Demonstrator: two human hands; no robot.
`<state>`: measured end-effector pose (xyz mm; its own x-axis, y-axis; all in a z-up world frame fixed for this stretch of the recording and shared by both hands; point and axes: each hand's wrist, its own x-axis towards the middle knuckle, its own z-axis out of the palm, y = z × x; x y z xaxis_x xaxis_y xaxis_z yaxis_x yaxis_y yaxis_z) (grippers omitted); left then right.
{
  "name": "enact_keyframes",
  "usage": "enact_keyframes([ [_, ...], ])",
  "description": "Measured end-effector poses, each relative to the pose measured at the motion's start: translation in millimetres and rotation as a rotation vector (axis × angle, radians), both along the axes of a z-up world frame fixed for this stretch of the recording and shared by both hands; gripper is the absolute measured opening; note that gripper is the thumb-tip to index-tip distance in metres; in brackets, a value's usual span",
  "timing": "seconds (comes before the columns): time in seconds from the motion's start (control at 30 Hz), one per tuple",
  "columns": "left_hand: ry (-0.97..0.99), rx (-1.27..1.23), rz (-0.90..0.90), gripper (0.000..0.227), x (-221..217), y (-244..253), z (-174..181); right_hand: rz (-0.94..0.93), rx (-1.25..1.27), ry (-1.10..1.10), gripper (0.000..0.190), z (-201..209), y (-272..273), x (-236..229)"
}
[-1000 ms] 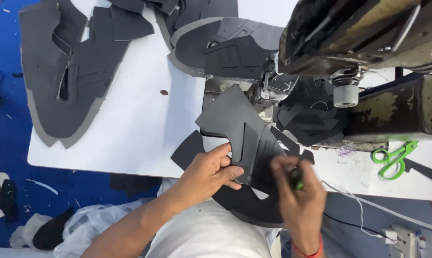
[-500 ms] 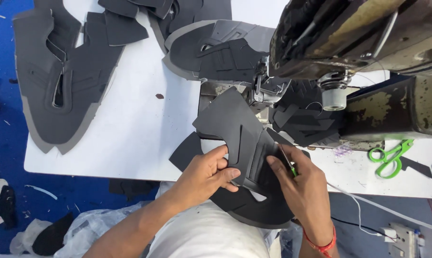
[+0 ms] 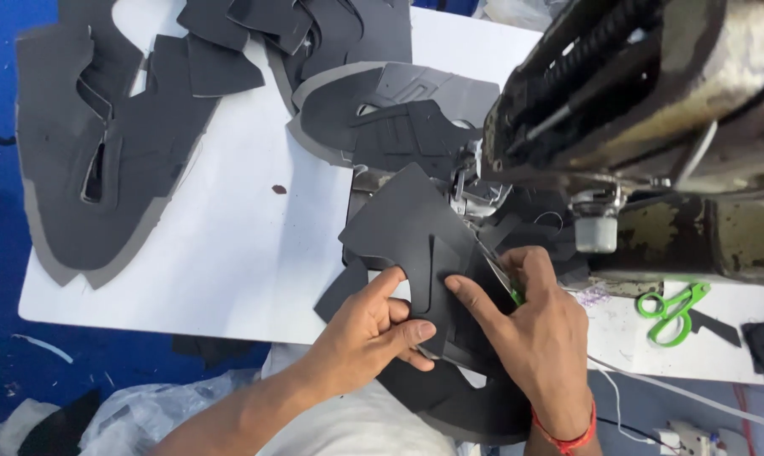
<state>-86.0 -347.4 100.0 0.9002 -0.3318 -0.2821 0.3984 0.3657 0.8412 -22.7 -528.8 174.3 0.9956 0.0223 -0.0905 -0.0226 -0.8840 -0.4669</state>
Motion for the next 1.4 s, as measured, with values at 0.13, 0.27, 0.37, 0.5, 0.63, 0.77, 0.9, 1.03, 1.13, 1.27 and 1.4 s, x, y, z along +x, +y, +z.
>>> enact_keyframes([
  [0.13,0.045,-0.092,0.019,0.029,14.2,-0.7,0.3,0.001,0.047,0.007,0.059,4.7,3.6,17.6],
  [0.27,0.071,-0.09,0.018,0.025,26.7,3.5,15.1,-0.019,0.058,0.078,0.06,6.8,9.0,29.0],
  [0.37,0.108,-0.085,-0.005,0.024,25.2,6.9,3.6,-0.034,0.094,0.061,0.058,7.0,14.4,28.5],
  [0.5,0.017,-0.064,0.006,0.031,31.4,15.4,-3.8,-0.101,0.176,0.1,0.056,7.4,23.8,33.5],
  [0.63,0.075,0.066,-0.063,0.037,50.2,25.6,12.2,-0.077,0.168,0.002,0.059,-0.9,25.5,36.7],
  [0.77,0.022,0.064,-0.059,0.037,60.6,27.2,11.4,-0.098,0.136,0.032,0.061,-5.8,23.8,48.1],
  [0.9,-0.014,0.08,-0.045,0.03,65.7,24.5,10.1,-0.026,0.09,-0.013,0.057,-1.4,24.1,60.8],
  [1.03,-0.074,0.079,0.005,0.023,71.6,19.3,15.6,-0.043,0.027,0.088,0.049,9.9,26.8,69.0],
  [1.13,-0.06,0.163,-0.007,0.03,75.0,17.5,20.9,-0.042,0.147,0.095,0.04,-0.3,12.0,69.0],
  [1.27,-0.093,0.163,0.027,0.046,80.3,13.9,16.2,0.387,-0.351,-0.31,0.031,-58.2,-44.2,51.6],
  [1.4,-0.095,0.149,0.058,0.068,89.0,15.3,13.4,0.438,-0.42,-0.553,0.045,-52.5,-41.8,53.4],
])
